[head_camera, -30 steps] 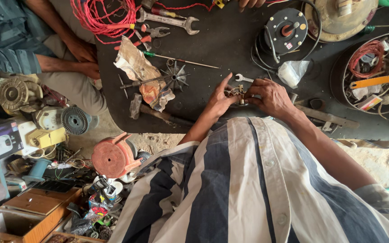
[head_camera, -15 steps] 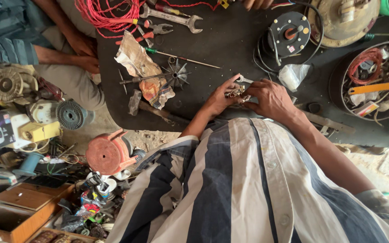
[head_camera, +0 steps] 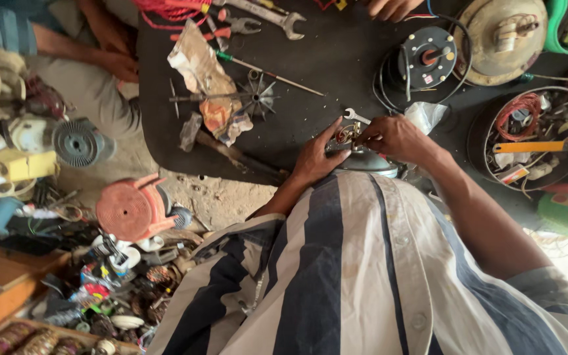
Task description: The person uses a screwdriver to tighten screws on a small electrical motor component. Another person connects red wires to the motor terminals. The person then places the motor on the workbench.
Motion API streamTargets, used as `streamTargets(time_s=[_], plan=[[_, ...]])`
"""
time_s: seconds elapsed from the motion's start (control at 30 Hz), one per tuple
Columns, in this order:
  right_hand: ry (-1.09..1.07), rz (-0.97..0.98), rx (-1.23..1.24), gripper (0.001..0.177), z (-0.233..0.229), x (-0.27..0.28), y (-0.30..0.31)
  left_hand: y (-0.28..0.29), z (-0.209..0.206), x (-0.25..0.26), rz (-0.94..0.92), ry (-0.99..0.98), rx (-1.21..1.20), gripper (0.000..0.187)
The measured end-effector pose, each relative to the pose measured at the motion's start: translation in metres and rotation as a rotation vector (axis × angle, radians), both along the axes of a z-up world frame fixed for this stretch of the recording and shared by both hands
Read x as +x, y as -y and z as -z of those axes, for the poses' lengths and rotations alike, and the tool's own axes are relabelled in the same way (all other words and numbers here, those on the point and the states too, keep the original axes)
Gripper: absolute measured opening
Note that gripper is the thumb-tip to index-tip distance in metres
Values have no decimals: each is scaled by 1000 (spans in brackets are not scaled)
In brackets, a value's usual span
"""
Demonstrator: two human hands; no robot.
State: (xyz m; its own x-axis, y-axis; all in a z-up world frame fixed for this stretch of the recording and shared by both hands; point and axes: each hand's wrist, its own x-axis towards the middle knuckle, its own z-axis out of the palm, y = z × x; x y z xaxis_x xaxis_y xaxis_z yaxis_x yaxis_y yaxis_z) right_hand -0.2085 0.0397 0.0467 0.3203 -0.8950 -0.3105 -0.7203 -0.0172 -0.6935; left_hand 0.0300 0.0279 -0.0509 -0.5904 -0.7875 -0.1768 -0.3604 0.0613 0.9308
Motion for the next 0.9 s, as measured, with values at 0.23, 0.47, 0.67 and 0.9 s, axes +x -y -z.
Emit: streamTargets(time_s=[0.23, 0.47, 0.67, 0.9], plan=[[-270, -184, 45, 17, -6, -1, 20, -4, -11, -27, -128, 69, 15, 84], [-321, -333, -119, 19, -10, -9, 25, -13, -12, -41, -201, 114, -44, 81], [-366, -423, -241, 23, -7, -13, 22, -14, -9, -43, -217, 139, -38, 83], [-432, -468, -343, 25, -1, -18, 17, -9, -10, -48, -191, 226, -9, 83]])
